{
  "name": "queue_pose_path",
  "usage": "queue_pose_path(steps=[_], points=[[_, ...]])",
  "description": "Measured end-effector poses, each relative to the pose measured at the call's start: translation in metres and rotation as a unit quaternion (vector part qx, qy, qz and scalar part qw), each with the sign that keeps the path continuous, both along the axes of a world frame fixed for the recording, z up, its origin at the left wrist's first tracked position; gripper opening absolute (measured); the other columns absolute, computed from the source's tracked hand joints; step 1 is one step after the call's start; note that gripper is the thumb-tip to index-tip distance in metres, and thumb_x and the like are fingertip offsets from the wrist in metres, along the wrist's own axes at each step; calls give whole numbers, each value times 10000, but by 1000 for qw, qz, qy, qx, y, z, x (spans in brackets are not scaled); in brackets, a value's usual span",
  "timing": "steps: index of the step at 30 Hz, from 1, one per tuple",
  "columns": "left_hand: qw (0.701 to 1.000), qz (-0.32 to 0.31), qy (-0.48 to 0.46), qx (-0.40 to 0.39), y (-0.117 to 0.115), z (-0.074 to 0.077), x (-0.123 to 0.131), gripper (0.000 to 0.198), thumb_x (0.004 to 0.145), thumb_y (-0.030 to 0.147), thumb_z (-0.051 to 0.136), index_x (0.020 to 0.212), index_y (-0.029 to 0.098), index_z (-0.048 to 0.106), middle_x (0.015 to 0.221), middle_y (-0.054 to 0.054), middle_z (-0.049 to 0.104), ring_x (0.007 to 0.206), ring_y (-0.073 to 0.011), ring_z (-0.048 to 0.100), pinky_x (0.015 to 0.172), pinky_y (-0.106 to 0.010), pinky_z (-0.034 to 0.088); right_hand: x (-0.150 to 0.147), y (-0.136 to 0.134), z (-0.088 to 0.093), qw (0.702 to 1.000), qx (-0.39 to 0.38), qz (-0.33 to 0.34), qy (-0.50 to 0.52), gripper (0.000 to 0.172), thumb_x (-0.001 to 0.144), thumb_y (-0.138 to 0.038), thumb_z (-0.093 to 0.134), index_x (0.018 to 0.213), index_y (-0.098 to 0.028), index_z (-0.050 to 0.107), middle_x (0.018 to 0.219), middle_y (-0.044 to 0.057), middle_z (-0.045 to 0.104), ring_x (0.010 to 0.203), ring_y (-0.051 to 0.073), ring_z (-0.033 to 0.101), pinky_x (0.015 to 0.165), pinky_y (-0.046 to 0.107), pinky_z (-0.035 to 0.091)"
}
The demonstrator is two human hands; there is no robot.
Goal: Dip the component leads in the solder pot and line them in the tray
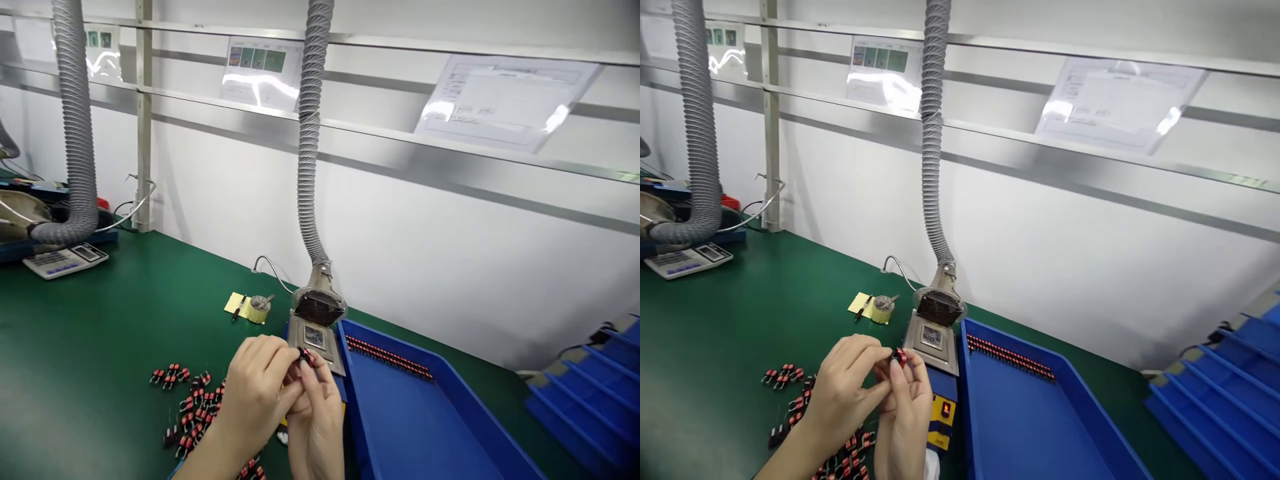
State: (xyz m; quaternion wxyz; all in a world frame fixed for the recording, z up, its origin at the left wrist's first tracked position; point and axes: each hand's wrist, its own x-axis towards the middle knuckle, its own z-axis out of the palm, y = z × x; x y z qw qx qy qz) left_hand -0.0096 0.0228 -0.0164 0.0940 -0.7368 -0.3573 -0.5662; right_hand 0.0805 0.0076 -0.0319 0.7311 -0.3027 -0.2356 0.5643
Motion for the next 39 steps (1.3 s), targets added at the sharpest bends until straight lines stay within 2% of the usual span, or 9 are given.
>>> queue_pose_path(steps=[3, 7, 10, 13, 20, 29, 32, 35, 39], points=[[986, -112, -18, -125, 2, -1, -5, 238, 810, 112, 582, 1034, 183, 620, 1027, -80, 661, 929, -224, 622, 800, -327, 496, 14, 8, -3, 1000, 5, -3, -21, 383, 624, -358, 889, 911, -214, 680, 888, 28, 745, 830, 161, 705, 760, 246, 571], [891, -272, -116, -344, 7, 1, -16, 404, 856, 206, 573, 1258, 244, 593, 1320, -85, 582, 1248, -245, 519, 1037, -357, 438, 23, 11, -10, 995, 26, 64, -75, 280, 703, -305, 846, 935, -202, 730, 924, 39, 741, 805, 153, 701, 750, 243, 572], [813, -332, -229, -420, 15, 2, -20, 204, 839, 232, 622, 1010, 221, 732, 1150, -71, 681, 1116, -236, 597, 990, -330, 454, 19, 11, -16, 992, 27, 91, -81, 243, 735, -289, 824, 947, -204, 738, 989, 51, 734, 896, 153, 693, 798, 232, 563], [757, -353, -332, -438, 22, 0, -19, 87, 766, 250, 717, 785, 175, 757, 931, -70, 724, 902, -206, 636, 837, -284, 488, 10, 10, -16, 995, 29, 74, -62, 243, 742, -282, 817, 958, -242, 713, 1000, 25, 721, 934, 149, 683, 804, 235, 563], [699, -364, -386, -479, 26, -3, -16, 182, 725, 313, 775, 787, 143, 781, 774, -81, 738, 703, -150, 613, 596, -201, 465, -8, 5, -4, 997, 25, 52, -42, 205, 739, -269, 812, 845, -239, 639, 893, -24, 683, 854, 101, 657, 780, 186, 538], [659, -355, -497, -440, 21, 1, -13, 329, 676, 451, 845, 674, 143, 727, 659, -51, 718, 553, -102, 591, 468, -154, 428, -11, 2, -2, 992, 0, 116, 40, 243, 709, -212, 833, 703, -213, 590, 825, -33, 660, 711, 89, 647, 709, 193, 564], [659, -343, -555, -374, 20, 3, -17, 321, 665, 503, 843, 676, 216, 701, 671, 37, 710, 756, -105, 675, 761, -164, 530, -8, 1, -3, 989, -12, 135, 52, 249, 686, -233, 852, 708, -224, 605, 834, -28, 672, 732, 106, 667, 711, 206, 574], [674, -340, -562, -339, 19, 3, -24, 268, 670, 478, 852, 764, 259, 730, 784, 59, 735, 986, -119, 670, 972, -180, 466, -4, 2, -8, 989, -17, 128, 67, 227, 691, -270, 855, 744, -250, 635, 881, -46, 686, 826, 93, 679, 777, 187, 562], [707, -412, -371, -440, 14, -2, -19, 458, 796, 390, 778, 1223, 281, 649, 1248, -41, 670, 1230, -200, 558, 1062, -284, 419, -1, 5, -16, 993, 15, 110, 50, 256, 708, -329, 842, 895, -293, 671, 947, -38, 693, 873, 99, 672, 835, 219, 552]])
